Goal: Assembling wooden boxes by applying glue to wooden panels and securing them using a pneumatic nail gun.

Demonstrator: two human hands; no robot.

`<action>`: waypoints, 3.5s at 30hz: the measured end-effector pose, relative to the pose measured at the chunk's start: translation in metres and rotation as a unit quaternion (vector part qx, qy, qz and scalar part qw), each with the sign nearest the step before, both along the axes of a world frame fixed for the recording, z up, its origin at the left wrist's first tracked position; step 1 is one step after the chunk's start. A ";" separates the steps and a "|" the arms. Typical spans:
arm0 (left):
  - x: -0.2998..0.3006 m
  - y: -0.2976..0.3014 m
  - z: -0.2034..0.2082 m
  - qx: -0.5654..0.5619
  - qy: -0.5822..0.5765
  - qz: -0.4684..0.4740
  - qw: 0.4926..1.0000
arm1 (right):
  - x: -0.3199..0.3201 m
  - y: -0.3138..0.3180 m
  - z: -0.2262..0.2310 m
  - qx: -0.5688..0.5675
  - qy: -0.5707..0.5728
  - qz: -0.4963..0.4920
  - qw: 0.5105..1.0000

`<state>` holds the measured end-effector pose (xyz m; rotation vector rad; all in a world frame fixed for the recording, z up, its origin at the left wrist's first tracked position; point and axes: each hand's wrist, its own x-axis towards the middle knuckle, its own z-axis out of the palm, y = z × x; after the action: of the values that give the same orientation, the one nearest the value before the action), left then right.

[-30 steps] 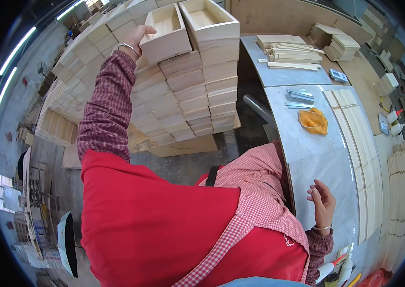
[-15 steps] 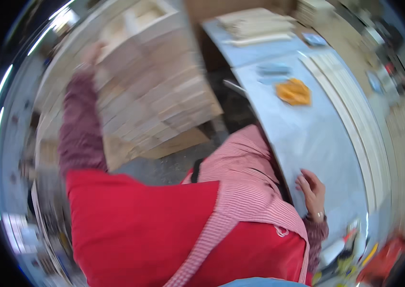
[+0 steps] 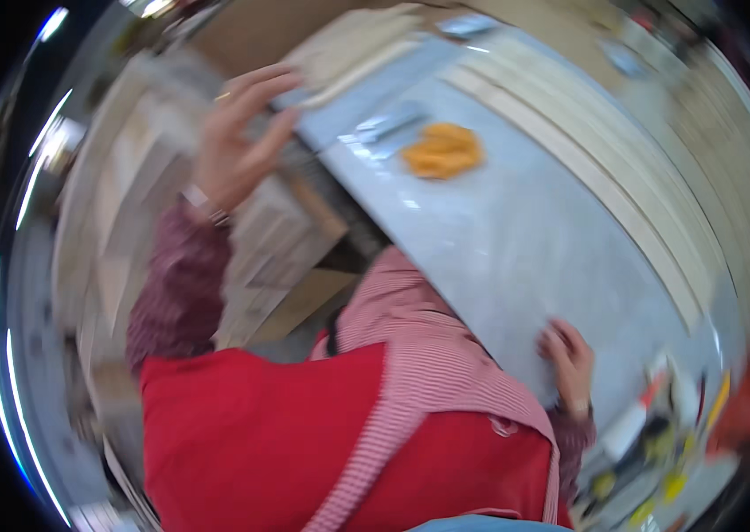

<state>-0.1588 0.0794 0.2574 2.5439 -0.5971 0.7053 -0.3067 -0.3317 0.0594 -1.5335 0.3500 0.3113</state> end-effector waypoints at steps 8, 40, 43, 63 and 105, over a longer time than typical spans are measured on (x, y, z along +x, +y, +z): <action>-0.108 0.163 0.053 0.119 -0.239 0.317 0.910 | 0.019 -0.025 -0.016 0.039 0.027 0.003 0.999; -0.008 0.040 0.002 0.106 -0.021 0.046 0.993 | 0.004 -0.014 -0.025 0.032 -0.008 -0.076 0.997; 0.079 -0.064 -0.057 0.069 0.070 -0.135 0.986 | -0.002 -0.024 -0.021 0.074 -0.003 -0.092 0.993; 0.309 -0.276 -0.237 0.230 -0.039 -0.357 0.905 | 0.127 -0.147 0.000 0.164 -0.031 -0.368 0.915; 0.133 -0.063 -0.239 -0.629 0.435 -0.063 0.641 | -0.037 -0.051 0.000 0.076 -0.100 -0.511 0.850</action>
<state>-0.0259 0.0165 0.0184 1.1680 0.1244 -0.2432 -0.3440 -0.3829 0.0596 -1.0241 0.8903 -0.6469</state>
